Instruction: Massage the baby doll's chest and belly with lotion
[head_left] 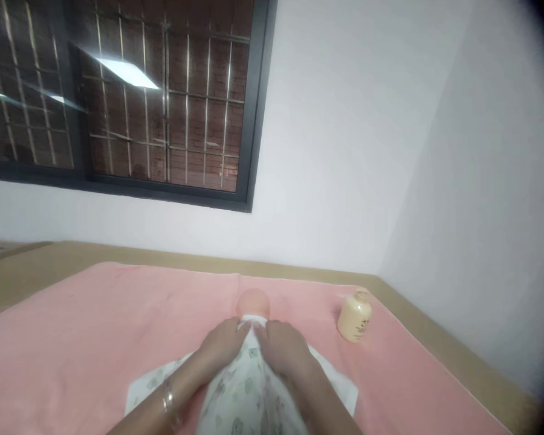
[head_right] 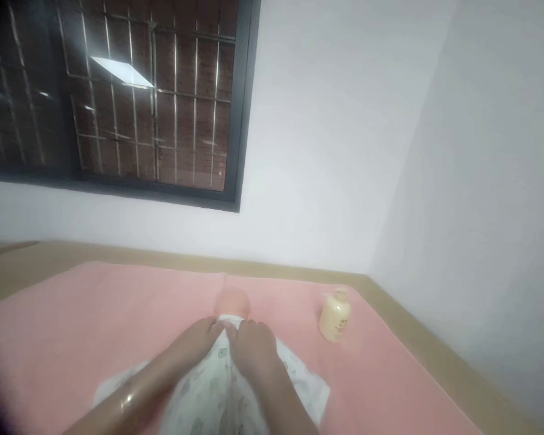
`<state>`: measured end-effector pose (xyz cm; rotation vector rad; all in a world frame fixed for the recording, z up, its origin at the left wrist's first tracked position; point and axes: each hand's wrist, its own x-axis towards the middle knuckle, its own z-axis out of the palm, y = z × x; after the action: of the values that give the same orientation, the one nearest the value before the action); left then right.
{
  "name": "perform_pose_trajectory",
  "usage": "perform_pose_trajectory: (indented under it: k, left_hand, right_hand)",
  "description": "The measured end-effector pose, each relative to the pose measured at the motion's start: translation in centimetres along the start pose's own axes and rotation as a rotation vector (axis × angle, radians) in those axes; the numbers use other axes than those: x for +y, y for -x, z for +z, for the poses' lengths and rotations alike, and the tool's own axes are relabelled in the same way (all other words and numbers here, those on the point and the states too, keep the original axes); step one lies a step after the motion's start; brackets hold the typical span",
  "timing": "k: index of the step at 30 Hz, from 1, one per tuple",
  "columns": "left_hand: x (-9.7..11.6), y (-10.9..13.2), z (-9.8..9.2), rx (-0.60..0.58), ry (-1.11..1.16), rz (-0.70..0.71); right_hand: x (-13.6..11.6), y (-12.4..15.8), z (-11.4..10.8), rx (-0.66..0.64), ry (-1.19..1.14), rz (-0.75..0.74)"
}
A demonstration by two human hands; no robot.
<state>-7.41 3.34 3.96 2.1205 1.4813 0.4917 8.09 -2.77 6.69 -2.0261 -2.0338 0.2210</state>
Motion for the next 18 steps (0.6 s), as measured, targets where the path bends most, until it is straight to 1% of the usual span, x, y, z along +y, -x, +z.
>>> perform_pose_trajectory:
  k: [2, 4, 7, 10, 15, 16, 18]
  left_hand:
    - [0.7, 0.8, 0.3, 0.046, -0.167, 0.032]
    - [1.6, 1.8, 0.6, 0.086, -0.331, 0.061]
    - [2.4, 2.8, 0.8, 0.101, -0.462, 0.086]
    - [2.2, 2.6, 0.6, 0.099, -0.434, 0.090]
    - [1.5, 1.5, 0.2, 0.023, -0.229, 0.039]
    - [1.5, 1.4, 0.3, 0.024, -0.232, 0.043]
    - [1.7, 1.7, 0.6, 0.069, -0.314, 0.059]
  right_hand:
    - [0.6, -0.7, 0.4, -0.019, -0.023, 0.040]
    - [1.5, -1.7, 0.9, -0.067, -0.075, 0.064]
    - [2.8, -2.7, 1.3, -0.142, -0.191, 0.063]
    - [2.7, -2.3, 0.9, -0.147, -0.180, 0.051]
    - [0.7, -0.4, -0.2, -0.076, -0.025, -0.004]
    - [0.5, -0.3, -0.2, -0.070, -0.015, -0.006]
    - [0.6, -0.5, 0.1, -0.064, -0.012, 0.007]
